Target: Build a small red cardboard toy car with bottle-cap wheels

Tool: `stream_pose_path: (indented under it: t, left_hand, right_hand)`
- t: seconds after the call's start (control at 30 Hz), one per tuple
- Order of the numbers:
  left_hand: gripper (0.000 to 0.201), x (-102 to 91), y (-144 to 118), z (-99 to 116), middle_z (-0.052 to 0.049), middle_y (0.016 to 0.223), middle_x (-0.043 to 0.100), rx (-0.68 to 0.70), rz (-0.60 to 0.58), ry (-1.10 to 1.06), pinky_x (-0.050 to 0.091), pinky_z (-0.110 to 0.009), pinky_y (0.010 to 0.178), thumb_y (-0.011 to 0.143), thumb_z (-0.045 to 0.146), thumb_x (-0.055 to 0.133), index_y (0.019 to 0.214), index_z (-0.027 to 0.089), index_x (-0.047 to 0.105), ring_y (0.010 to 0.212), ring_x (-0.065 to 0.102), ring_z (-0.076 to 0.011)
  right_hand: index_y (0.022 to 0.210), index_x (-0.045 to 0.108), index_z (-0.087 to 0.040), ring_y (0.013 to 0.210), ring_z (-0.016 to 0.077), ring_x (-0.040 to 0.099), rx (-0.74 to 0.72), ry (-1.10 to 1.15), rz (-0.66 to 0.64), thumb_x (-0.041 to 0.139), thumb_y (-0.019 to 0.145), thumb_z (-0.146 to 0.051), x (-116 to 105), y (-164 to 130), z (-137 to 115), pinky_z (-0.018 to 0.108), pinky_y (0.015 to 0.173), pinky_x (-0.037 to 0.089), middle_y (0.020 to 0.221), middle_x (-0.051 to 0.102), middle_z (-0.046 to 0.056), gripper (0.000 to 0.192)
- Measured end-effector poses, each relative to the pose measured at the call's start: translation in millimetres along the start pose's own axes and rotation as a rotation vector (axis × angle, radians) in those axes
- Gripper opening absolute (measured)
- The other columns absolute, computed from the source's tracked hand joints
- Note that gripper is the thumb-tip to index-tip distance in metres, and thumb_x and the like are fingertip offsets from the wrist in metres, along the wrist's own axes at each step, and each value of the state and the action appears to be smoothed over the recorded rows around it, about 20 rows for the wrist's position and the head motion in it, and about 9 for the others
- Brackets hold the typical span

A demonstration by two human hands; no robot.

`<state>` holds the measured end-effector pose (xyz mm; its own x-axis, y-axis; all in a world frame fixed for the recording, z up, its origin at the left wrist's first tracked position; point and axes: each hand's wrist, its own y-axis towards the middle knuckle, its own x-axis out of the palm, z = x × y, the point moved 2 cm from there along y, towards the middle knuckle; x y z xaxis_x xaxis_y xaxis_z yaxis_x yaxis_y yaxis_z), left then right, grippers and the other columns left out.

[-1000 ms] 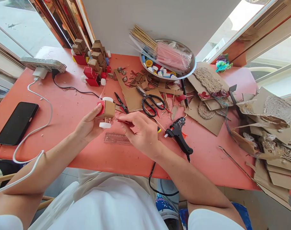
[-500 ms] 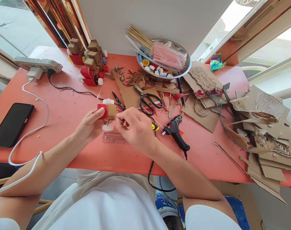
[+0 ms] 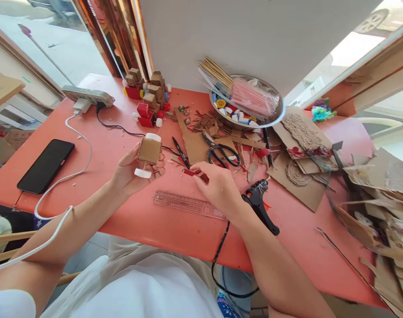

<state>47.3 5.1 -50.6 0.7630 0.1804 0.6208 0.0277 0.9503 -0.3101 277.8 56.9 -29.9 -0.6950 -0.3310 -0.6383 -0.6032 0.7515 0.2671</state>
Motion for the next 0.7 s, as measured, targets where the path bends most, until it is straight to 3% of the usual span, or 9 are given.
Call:
stream_pose_path:
  t: [0.1, 0.2, 0.3, 0.4, 0.53, 0.6, 0.7]
  left_hand:
    - [0.048, 0.6, 0, -1, -0.004, 0.076, 0.072, 0.000, -0.018, -0.015, 0.056, -0.033, 0.064, 0.066, 0.060, 0.096, 0.085, 0.021, 0.076, 0.063, 0.061, -0.0154]
    - [0.046, 0.8, -1, 0, -0.004, 0.079, 0.073, 0.022, -0.035, 0.002, 0.057, -0.034, 0.066, 0.070, 0.060, 0.094, 0.086, 0.022, 0.075, 0.064, 0.062, -0.0157]
    - [0.043, -1.4, -3, 0, -0.006, 0.085, 0.077, 0.047, -0.018, 0.052, 0.059, -0.037, 0.070, 0.076, 0.062, 0.089, 0.088, 0.023, 0.076, 0.071, 0.068, -0.0193]
    - [0.046, -2.4, -3, -2, -0.007, 0.089, 0.080, 0.024, -0.044, 0.083, 0.061, -0.039, 0.073, 0.072, 0.063, 0.092, 0.088, 0.024, 0.077, 0.080, 0.075, -0.0239]
    - [0.051, 0.8, -4, -5, -0.006, 0.089, 0.082, 0.007, -0.098, 0.116, 0.064, -0.041, 0.076, 0.063, 0.065, 0.096, 0.089, 0.024, 0.078, 0.087, 0.079, -0.0281]
    - [0.052, 3.4, -5, -7, -0.007, 0.088, 0.082, 0.003, -0.111, 0.135, 0.065, -0.042, 0.077, 0.063, 0.065, 0.097, 0.088, 0.024, 0.079, 0.089, 0.080, -0.0297]
    - [0.053, 6.5, -5, -9, -0.007, 0.084, 0.081, 0.005, -0.114, 0.164, 0.065, -0.040, 0.073, 0.061, 0.068, 0.097, 0.083, 0.023, 0.078, 0.087, 0.080, -0.0296]
  right_hand:
    - [0.104, 0.080, -0.027, 0.082, 0.0231, 0.083, -0.100, -0.067, 0.054, 0.064, 0.090, -0.014, 2, -2, 0, 0.034, 0.070, 0.068, 0.104, 0.087, 0.005, 0.025]
    - [0.101, 0.082, -0.030, 0.082, 0.0235, 0.084, -0.140, -0.035, 0.073, 0.065, 0.094, -0.016, 2, -4, -7, 0.034, 0.072, 0.068, 0.099, 0.088, 0.003, 0.024]
    - [0.097, 0.084, -0.030, 0.069, 0.0207, 0.081, -0.049, 0.067, 0.075, 0.066, 0.098, -0.022, 3, -7, -16, 0.031, 0.065, 0.065, 0.087, 0.087, 0.001, 0.020]
    - [0.089, 0.083, -0.028, 0.056, 0.0181, 0.076, 0.090, 0.215, 0.083, 0.071, 0.099, -0.036, 6, -7, -23, 0.027, 0.052, 0.060, 0.075, 0.083, 0.000, 0.018]
    - [0.072, 0.074, -0.025, 0.049, 0.0163, 0.070, 0.175, 0.363, 0.078, 0.072, 0.097, -0.064, 10, -6, -30, 0.026, 0.046, 0.054, 0.061, 0.074, 0.001, 0.046]
    - [0.073, 0.071, -0.024, 0.048, 0.0143, 0.068, 0.182, 0.379, 0.071, 0.066, 0.099, -0.068, 11, -6, -32, 0.025, 0.047, 0.053, 0.062, 0.073, 0.001, 0.052]
    - [0.086, 0.073, -0.023, 0.051, 0.0123, 0.070, 0.175, 0.411, 0.060, 0.066, 0.102, -0.060, 15, -7, -33, 0.024, 0.050, 0.055, 0.079, 0.079, 0.003, 0.041]
